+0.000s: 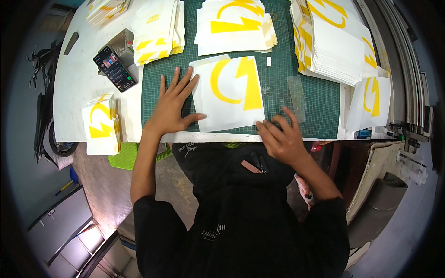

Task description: The person folds white paper sheets printed with a yellow logo in half on a green cutting mat. They smooth the crease with their hands and stack the folded sheets into a pile. The process is repeated for multiple sheets throughout the clip.

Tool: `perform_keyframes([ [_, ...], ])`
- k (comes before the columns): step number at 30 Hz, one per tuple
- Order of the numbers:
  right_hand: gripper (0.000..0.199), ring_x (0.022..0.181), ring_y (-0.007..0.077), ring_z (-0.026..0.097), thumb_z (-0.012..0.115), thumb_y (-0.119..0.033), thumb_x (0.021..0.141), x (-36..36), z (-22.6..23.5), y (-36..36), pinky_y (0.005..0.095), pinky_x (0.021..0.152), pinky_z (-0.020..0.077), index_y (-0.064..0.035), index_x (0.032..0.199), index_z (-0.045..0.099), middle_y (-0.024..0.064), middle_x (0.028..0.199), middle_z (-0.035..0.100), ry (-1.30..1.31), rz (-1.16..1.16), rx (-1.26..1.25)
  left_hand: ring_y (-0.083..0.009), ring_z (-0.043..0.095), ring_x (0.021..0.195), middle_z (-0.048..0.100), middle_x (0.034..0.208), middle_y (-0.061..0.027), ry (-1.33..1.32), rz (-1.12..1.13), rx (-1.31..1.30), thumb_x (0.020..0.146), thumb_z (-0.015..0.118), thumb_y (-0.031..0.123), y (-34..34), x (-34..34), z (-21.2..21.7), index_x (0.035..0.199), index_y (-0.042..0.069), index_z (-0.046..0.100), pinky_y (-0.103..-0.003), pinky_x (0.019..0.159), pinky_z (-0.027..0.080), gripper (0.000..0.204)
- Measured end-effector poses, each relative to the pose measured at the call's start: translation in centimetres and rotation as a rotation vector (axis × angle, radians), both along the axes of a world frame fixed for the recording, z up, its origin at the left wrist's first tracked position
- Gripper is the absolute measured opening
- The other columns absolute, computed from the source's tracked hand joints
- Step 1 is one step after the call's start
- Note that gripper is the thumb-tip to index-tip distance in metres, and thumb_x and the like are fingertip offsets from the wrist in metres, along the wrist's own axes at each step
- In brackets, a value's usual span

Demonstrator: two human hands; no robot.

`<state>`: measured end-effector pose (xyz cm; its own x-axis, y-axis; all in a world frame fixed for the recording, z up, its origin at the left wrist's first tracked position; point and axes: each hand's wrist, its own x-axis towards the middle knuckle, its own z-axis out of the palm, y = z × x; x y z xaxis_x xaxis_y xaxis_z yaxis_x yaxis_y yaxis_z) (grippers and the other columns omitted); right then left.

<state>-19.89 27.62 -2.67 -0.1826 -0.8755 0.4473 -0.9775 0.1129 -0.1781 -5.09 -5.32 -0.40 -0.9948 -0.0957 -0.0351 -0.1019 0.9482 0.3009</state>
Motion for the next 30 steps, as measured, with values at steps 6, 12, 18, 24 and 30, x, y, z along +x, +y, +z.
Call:
perform_keyframes([
  [6, 0.03, 0.103, 0.0249, 0.063, 0.081, -0.015, 0.085, 1.0, 0.4, 0.2, 0.0596, 0.114, 0.0427, -0.0042, 0.113, 0.077, 0.0065, 0.097, 0.068, -0.053, -0.03, -0.003, -0.0435, 0.022, 0.159, 0.034, 0.169, -0.0181, 0.081, 0.111, 0.038, 0.096, 0.072, 0.029, 1.0, 0.3, -0.5, 0.158, 0.006, 0.045, -0.062, 0.128, 0.013, 0.072],
  [12, 0.031, 0.104, 0.0243, 0.062, 0.082, -0.018, 0.084, 0.3, -0.1, 0.5, 0.0577, 0.113, 0.044, -0.0053, 0.112, 0.076, 0.0048, 0.103, 0.069, -0.069, 0.026, -0.004, -0.0479, 0.029, 0.155, 0.034, 0.164, -0.0327, 0.292, 0.299, 0.079, 0.105, 0.06, 0.023, 7.5, -3.0, -2.9, 0.151, -0.01, 0.044, -0.054, 0.128, 0.022, 0.059],
  [18, 0.029, 0.103, 0.0238, 0.062, 0.082, -0.018, 0.084, -0.1, 0.0, 1.0, 0.0571, 0.11, 0.046, -0.0052, 0.109, 0.076, 0.0043, 0.102, 0.068, -0.036, 0.031, 0.011, -0.0506, 0.019, 0.158, 0.024, 0.166, -0.0376, 0.196, 0.268, -0.143, 0.106, 0.054, 0.048, 8.7, -5.0, -4.0, 0.157, -0.011, 0.033, -0.059, 0.128, 0.013, 0.081],
  [24, 0.03, 0.103, 0.0249, 0.062, 0.084, -0.02, 0.084, -0.7, 0.0, 1.1, 0.0582, 0.109, 0.0461, -0.0048, 0.108, 0.076, 0.0043, 0.105, 0.069, -0.08, 0.063, 0.032, -0.052, 0.02, 0.157, 0.027, 0.163, -0.0405, 0.21, 0.171, -0.093, 0.103, 0.052, 0.061, 8.4, -5.3, -4.4, 0.154, -0.015, 0.038, -0.062, 0.126, 0.014, 0.093],
  [30, 0.05, 0.12, 0.032, 0.058, 0.081, -0.034, 0.086, -2.0, 1.4, -0.1, 0.0618, 0.117, 0.0334, -0.0071, 0.127, 0.072, 0.0103, 0.128, 0.066, -0.205, -0.097, 0.034, -0.0528, 0.021, 0.156, 0.027, 0.164, -0.0396, 0.224, 0.176, -0.127, 0.096, 0.056, 0.07, 8.9, -5.3, -3.7, 0.156, -0.012, 0.038, -0.065, 0.125, 0.015, 0.103],
])
